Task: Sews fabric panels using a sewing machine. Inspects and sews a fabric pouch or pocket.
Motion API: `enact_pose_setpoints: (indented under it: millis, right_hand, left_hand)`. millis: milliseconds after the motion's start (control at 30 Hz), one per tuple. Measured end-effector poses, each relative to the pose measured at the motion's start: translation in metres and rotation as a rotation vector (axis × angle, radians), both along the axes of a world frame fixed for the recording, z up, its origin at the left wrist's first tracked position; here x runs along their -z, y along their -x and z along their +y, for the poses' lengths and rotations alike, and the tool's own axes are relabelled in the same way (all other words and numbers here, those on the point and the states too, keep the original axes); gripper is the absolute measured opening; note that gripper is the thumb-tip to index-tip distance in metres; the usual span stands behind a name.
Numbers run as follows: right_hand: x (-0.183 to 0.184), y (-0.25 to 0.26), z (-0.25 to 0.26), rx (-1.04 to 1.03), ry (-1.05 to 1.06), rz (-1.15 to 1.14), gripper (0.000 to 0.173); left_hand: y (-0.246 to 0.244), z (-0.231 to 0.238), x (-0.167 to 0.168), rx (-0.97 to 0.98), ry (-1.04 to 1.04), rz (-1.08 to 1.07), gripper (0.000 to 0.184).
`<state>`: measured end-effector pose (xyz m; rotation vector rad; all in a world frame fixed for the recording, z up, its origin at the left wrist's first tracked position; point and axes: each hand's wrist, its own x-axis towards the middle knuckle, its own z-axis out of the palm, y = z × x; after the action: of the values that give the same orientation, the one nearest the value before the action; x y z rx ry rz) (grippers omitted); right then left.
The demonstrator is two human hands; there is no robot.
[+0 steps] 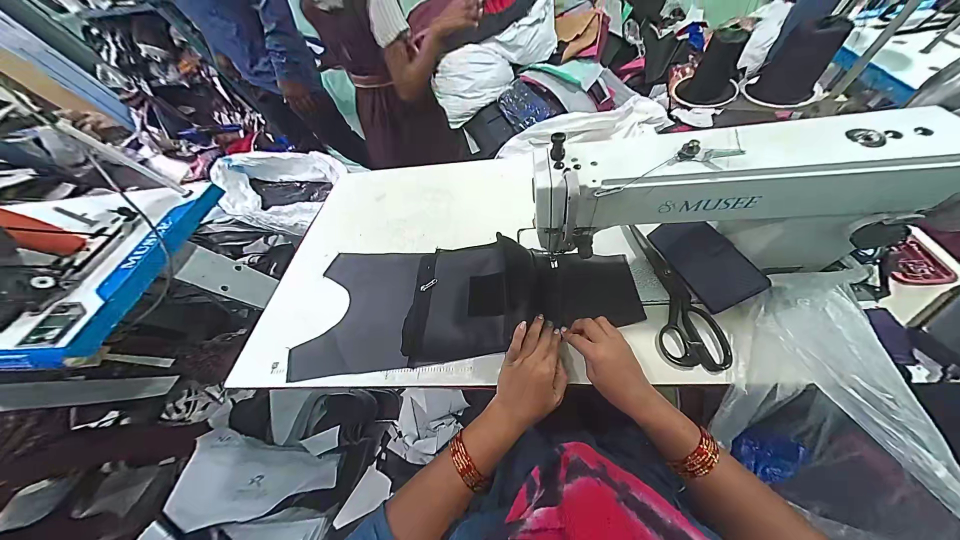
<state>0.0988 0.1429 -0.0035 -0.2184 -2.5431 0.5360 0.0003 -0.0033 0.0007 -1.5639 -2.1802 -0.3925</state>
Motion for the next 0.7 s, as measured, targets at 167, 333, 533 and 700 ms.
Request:
enact_pose_setpoints:
  millis: [167,333,533,700]
  right_hand:
    - [-0.003,0.001,0.001,-0.048,-0.028,-0.031,0.028]
    - [-0.005,0.001,0.001,-0.050,-0.029,-0.007,0.026]
    - [-0.004,0.001,-0.001,-0.026,-0.034,-0.028,0.029]
    - [0.001,0.002,0.000,-0.022,-0.024,0.012,0.025]
  left_hand:
    - [-0.009,0.027,-0.095,-0.097,0.858,-0.422,0.048]
    - [0.007,0.083,-0.151,-0.048,1.085,-0.458,0.021]
    - [0.045,0.103,-0.110,-0.062,1.037,-0.295,0.039]
    - [0.067,0.074,-0.087,0.017,0.914,-0.364,0.049]
